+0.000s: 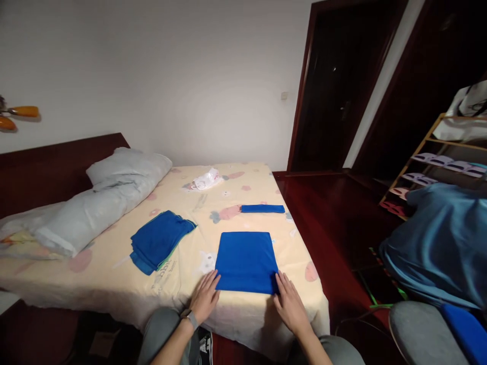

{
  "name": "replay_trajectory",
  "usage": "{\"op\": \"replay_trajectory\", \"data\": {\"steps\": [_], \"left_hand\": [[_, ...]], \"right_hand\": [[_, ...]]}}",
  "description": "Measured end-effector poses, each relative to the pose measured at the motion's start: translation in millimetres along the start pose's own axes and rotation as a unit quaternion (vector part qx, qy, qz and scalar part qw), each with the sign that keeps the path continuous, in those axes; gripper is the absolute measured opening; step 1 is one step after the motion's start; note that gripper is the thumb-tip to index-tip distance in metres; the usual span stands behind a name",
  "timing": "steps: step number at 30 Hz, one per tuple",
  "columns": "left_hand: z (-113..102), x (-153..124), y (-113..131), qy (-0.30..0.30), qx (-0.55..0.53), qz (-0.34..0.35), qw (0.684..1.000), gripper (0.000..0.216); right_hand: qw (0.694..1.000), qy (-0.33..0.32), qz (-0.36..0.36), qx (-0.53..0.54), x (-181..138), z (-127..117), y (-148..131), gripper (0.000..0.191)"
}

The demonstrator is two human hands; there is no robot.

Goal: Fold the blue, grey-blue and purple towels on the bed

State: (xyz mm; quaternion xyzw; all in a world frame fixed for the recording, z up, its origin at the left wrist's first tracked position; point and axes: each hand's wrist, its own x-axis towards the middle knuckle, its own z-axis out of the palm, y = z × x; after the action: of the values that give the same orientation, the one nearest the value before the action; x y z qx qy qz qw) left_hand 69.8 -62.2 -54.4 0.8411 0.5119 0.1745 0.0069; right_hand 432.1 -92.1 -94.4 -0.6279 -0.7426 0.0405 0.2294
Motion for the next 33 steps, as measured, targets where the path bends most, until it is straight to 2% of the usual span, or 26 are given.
{"op": "replay_trajectory", "data": {"steps": [4, 7, 13, 17, 20, 23, 28, 33], "left_hand": [[-17.3, 2.3, -5.7, 0.043, -0.024, -0.036, 0.998, 0.046], [-14.5, 3.1, -5.0, 0.014, -0.053, -0.033, 0.998, 0.047], [-2.4, 16.1, 3.2, -0.062, -0.071, 0.001, 0.996, 0.051], [-2.8, 27.7, -3.7, -0.084, -0.086, -0.008, 0.993, 0.053], [-3.5, 33.2, -9.6, -0.095, -0.088, -0.022, 0.991, 0.062], [-3.2, 35.2, -13.5, -0.089, -0.111, -0.031, 0.989, 0.06], [-2.8, 35.2, -20.6, -0.052, -0.189, -0.048, 0.979, 0.037], [-1.2, 37.3, -27.1, -0.025, -0.227, -0.073, 0.971, 0.029]], "right_hand": [[0.999, 0.026, -0.001, 0.035, -6.2, -33.1, 16.5, 0.057], [0.998, -0.01, 0.013, 0.054, -12.1, -42.4, 24.9, 0.055], [0.989, -0.117, -0.032, 0.087, 3.6, -29.3, 6.9, 0.058], [0.982, -0.144, -0.006, 0.123, 16.1, -20.1, 7.5, 0.055], [0.978, -0.13, 0.018, 0.161, 19.8, -17.1, 13.5, 0.051], [0.972, -0.108, 0.071, 0.198, 24.0, -14.9, 17.1, 0.045], [0.923, -0.09, 0.201, 0.316, 34.2, -9.0, 23.0, 0.04], [0.89, -0.037, 0.24, 0.386, 38.0, -2.1, 23.1, 0.039]]}}
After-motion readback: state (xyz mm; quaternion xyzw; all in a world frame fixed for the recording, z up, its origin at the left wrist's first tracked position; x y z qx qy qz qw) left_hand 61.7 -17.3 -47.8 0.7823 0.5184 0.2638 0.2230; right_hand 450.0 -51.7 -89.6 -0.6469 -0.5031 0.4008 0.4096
